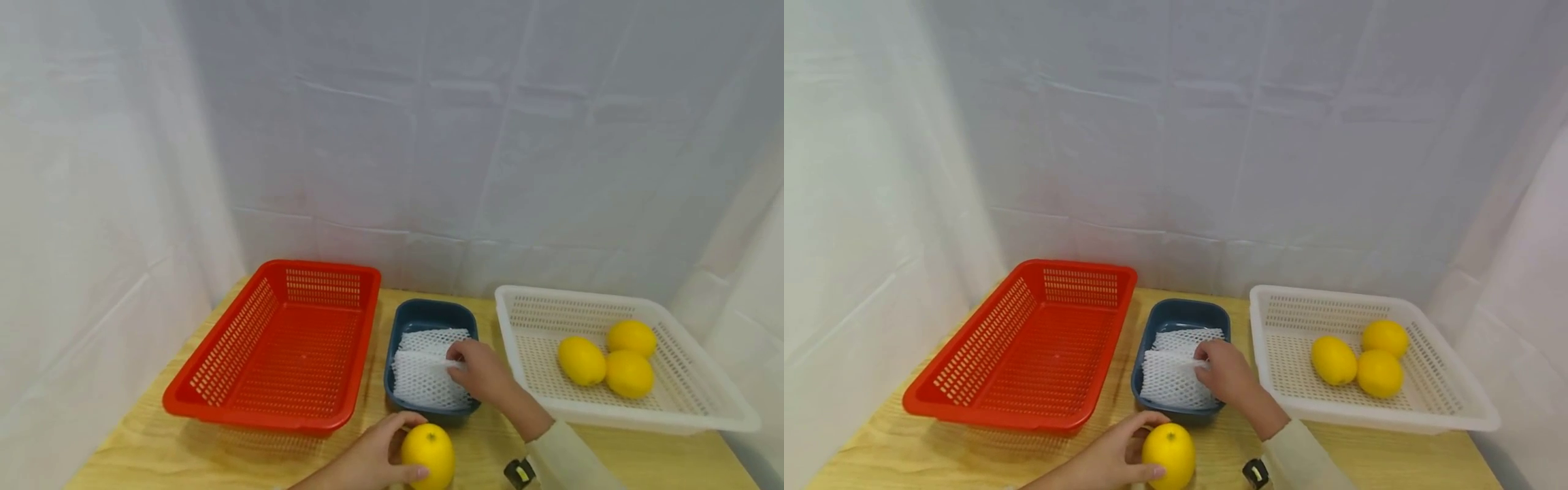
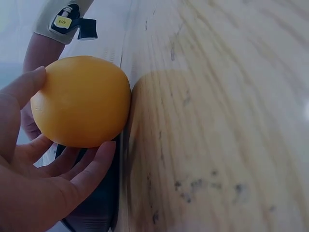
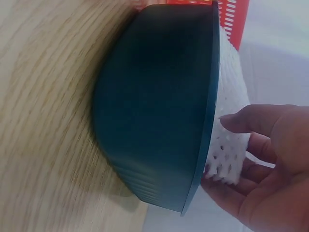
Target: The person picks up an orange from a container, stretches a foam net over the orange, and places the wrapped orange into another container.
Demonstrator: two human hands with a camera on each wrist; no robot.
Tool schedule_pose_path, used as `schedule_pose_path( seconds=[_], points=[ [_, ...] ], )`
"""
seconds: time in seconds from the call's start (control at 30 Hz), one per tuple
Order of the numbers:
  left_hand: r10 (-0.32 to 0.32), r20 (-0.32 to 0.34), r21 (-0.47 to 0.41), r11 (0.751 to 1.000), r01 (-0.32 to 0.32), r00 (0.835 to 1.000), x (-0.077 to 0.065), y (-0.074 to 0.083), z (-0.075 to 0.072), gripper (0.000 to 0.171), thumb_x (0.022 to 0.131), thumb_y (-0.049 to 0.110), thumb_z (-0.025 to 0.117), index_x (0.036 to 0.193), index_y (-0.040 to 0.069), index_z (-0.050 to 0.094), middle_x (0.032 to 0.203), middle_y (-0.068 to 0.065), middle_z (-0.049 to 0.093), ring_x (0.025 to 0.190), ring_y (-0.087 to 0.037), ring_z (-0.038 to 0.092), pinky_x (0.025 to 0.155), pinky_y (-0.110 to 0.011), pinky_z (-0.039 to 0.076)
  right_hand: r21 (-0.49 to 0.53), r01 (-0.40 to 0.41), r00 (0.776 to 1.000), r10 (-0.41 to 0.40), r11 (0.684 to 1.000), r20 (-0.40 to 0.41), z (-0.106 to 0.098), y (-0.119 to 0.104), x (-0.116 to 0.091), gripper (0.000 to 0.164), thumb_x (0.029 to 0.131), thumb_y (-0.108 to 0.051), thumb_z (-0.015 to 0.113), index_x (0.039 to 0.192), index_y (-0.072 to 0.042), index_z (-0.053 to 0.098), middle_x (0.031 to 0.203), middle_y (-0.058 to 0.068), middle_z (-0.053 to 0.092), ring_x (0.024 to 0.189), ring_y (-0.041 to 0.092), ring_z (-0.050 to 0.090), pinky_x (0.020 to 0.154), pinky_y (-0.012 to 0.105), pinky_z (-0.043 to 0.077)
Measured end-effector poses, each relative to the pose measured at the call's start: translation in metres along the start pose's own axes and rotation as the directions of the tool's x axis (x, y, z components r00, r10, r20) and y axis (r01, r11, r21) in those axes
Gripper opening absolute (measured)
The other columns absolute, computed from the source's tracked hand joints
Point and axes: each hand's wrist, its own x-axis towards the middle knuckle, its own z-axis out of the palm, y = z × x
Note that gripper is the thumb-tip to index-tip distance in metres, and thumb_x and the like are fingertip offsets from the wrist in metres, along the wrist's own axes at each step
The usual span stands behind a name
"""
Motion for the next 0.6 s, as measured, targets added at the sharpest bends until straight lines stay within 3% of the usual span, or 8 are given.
schedule_pose_path(
  seconds=[0.23,0.37,0.47,0.6],
  points=[
    [0.049,0.011,0.031,0.998,-0.05,0.999,0.0,0.0,-0.001,0.058,0.086,0.024,0.076,0.134,0.008,0.047,0.122,-0.008,0.052,0.102,-0.021,0.057,0.086,-0.034,0.054,0.108,0.026,0.999,-0.022,0.994,-0.04,-0.014,-0.001,-0.007,0.012,0.082,-0.001,0.07,0.086,-0.011,0.063,0.084,-0.001,0.064,0.075,0.013,0.054,0.071,0.032,0.051],
    [0.108,-0.068,0.112,0.989,-0.1,0.992,-0.005,0.004,0.002,0.063,0.088,0.028,0.073,0.139,0.008,0.042,0.132,-0.013,0.046,0.114,-0.028,0.05,0.088,-0.036,0.053,0.174,0.027,0.996,-0.012,0.984,-0.088,-0.023,-0.003,-0.015,0.012,0.083,-0.004,0.072,0.088,-0.011,0.064,0.084,-0.002,0.064,0.071,0.012,0.051,0.067,0.027,0.049],
    [0.178,-0.189,0.17,0.975,-0.146,0.966,-0.013,0.015,0.005,0.058,0.09,0.029,0.07,0.137,0.008,0.044,0.135,-0.015,0.045,0.119,-0.034,0.044,0.089,-0.04,0.052,0.223,0.032,0.989,0.0,0.974,-0.145,-0.027,-0.006,-0.022,0.011,0.084,-0.005,0.072,0.09,-0.01,0.065,0.084,-0.002,0.064,0.073,0.011,0.052,0.069,0.026,0.049],
    [0.269,-0.328,0.198,0.957,-0.213,0.906,-0.022,0.039,0.008,0.048,0.093,0.028,0.067,0.132,0.01,0.047,0.132,-0.012,0.05,0.117,-0.03,0.047,0.092,-0.038,0.051,0.274,0.008,0.968,0.061,0.962,-0.242,-0.031,-0.01,-0.033,0.011,0.083,-0.004,0.073,0.091,-0.008,0.066,0.085,-0.001,0.066,0.076,0.011,0.056,0.071,0.025,0.051]
  ],
)
